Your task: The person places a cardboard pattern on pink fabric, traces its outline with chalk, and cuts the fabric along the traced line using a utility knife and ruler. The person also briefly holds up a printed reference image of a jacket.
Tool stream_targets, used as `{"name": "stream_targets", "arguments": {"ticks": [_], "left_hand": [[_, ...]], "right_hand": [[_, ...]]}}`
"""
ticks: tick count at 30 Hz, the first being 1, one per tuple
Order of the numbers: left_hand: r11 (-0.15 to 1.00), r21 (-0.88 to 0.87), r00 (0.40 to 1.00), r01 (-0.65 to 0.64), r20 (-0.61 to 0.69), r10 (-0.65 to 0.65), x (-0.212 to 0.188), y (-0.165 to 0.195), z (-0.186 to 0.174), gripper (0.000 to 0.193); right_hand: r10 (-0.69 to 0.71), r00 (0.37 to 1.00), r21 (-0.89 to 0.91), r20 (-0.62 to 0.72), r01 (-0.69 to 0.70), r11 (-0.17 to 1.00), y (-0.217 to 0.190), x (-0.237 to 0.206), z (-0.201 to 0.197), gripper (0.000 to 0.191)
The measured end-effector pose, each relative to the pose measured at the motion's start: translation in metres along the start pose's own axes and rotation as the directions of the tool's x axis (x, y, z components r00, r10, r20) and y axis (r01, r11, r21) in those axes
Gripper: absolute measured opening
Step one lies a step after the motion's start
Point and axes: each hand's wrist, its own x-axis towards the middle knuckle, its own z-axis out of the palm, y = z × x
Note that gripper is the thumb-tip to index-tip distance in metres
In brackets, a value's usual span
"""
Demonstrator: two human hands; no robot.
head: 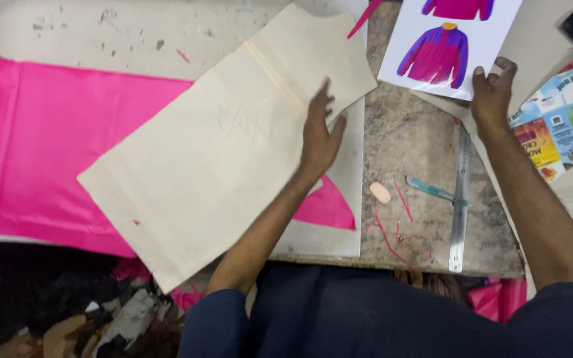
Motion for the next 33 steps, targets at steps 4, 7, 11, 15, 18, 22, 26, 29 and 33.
{"name": "stream_targets", "arguments": {"ticks": [4,7,11,15,18,22,26,29,33], "left_hand": [[0.988,0.136,0.981,-0.075,0.189,0.048,-0.173,0.056,-0.092,0.038],[0.961,0.221,0.985,0.168,-0.065,-0.157,-0.26,0.069,-0.172,0.024],[0.841,0.24,0.796,0.484,-0.519,-0.311,-0.343,0.053,-0.26,0.023],[0.847,-0.074,0.52,0.526,-0.76,-0.389,-0.381,0.005,-0.312,0.043],[0.771,-0.429,0.45,0.471,-0.634,-0.628,-0.387,-0.027,-0.333,0.039],[0.708,-0.578,0.528,0.405,-0.484,-0.697,-0.388,-0.044,-0.335,0.029],[0.633,-0.677,0.563,0.375,-0.376,-0.736,-0.383,-0.05,-0.338,0.023],[0.608,-0.695,0.585,0.383,-0.327,-0.742,-0.385,-0.054,-0.344,0.02],[0.583,-0.697,0.587,0.418,-0.283,-0.758,-0.39,-0.058,-0.35,0.018]], "right_hand": [[-0.26,0.965,-0.48,0.042,0.248,0.842,-0.038,-0.116,-0.023,0.079],[-0.213,0.975,-0.397,0.067,0.222,0.891,-0.08,-0.233,0.009,0.036],[-0.123,0.964,-0.343,0.235,0.201,0.918,-0.141,-0.363,0.094,0.025],[-0.363,0.864,-0.37,0.349,0.483,0.793,-0.189,-0.407,0.183,0.031],[-0.404,0.803,-0.318,0.438,0.559,0.766,-0.214,-0.41,0.243,0.043],[-0.263,0.71,-0.379,0.653,0.607,0.699,-0.238,-0.403,0.319,0.103],[-0.087,0.65,-0.489,0.755,0.646,0.587,-0.251,-0.392,0.385,0.137],[-0.021,0.663,-0.538,0.748,0.626,0.565,-0.249,-0.384,0.416,0.145],[0.112,0.674,-0.612,0.73,0.571,0.548,-0.242,-0.381,0.438,0.152]]}}
